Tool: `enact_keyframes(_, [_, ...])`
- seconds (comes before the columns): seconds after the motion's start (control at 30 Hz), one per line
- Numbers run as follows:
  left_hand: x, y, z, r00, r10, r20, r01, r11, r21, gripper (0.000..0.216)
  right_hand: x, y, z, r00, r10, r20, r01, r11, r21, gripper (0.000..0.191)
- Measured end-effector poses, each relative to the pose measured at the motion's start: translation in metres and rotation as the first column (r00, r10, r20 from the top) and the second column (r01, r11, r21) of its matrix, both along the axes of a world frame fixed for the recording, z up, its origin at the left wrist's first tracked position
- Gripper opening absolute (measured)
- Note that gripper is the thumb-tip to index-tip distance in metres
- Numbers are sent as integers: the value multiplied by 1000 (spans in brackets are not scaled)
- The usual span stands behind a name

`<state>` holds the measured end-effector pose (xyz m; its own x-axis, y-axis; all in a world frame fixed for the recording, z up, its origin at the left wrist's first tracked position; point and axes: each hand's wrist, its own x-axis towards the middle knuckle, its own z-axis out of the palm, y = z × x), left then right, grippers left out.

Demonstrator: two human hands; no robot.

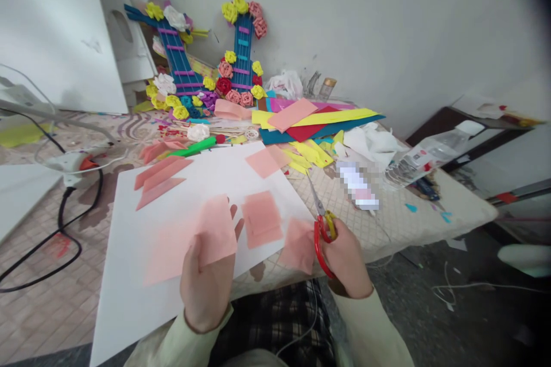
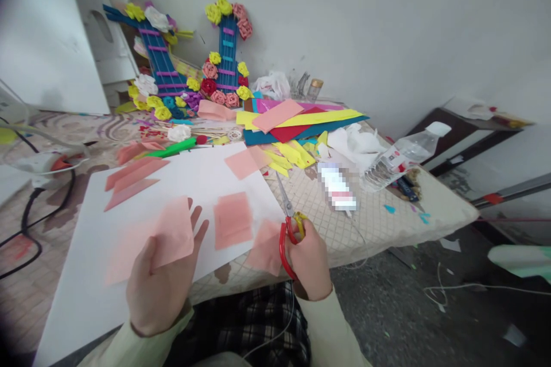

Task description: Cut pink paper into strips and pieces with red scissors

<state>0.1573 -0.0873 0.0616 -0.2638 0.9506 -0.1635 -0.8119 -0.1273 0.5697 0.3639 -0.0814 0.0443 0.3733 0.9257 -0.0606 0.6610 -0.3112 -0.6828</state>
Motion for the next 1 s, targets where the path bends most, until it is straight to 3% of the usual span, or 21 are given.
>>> enact_keyframes(0.13, [-3, 2, -4, 1000, -16, 23, 17, 1000, -22, 38, 8, 7, 10, 979, 131, -155, -126, 991, 43, 18])
enact_keyframes(0.27, [-5, 3, -8, 999, -14, 40, 16, 999, -37, 37, 5, 29, 43, 875, 354, -330, -342, 935, 96, 22])
enact_keyframes(0.4, [-6, 5, -11, 998, -24, 54, 26, 999, -36, 38, -11, 64, 62, 807, 494, -322, -502, 862, 64, 21])
enact_keyframes(0.67, [-9, 3, -17, 988, -44, 149, 51, 998, -43, 36, -44, 120, 27, 861, 495, -117, -489, 869, 78, 9])
enact_keyframes(0.83, [-10, 3, -17, 982, -57, 181, 71, 995, -69, 37, -41, 100, 34, 897, 440, -47, -431, 893, 132, 9])
enact_keyframes(1.0, [-11, 5, -15, 979, -78, 191, 95, 992, -84, 38, -45, 59, 43, 787, 579, -214, -582, 811, 59, 12])
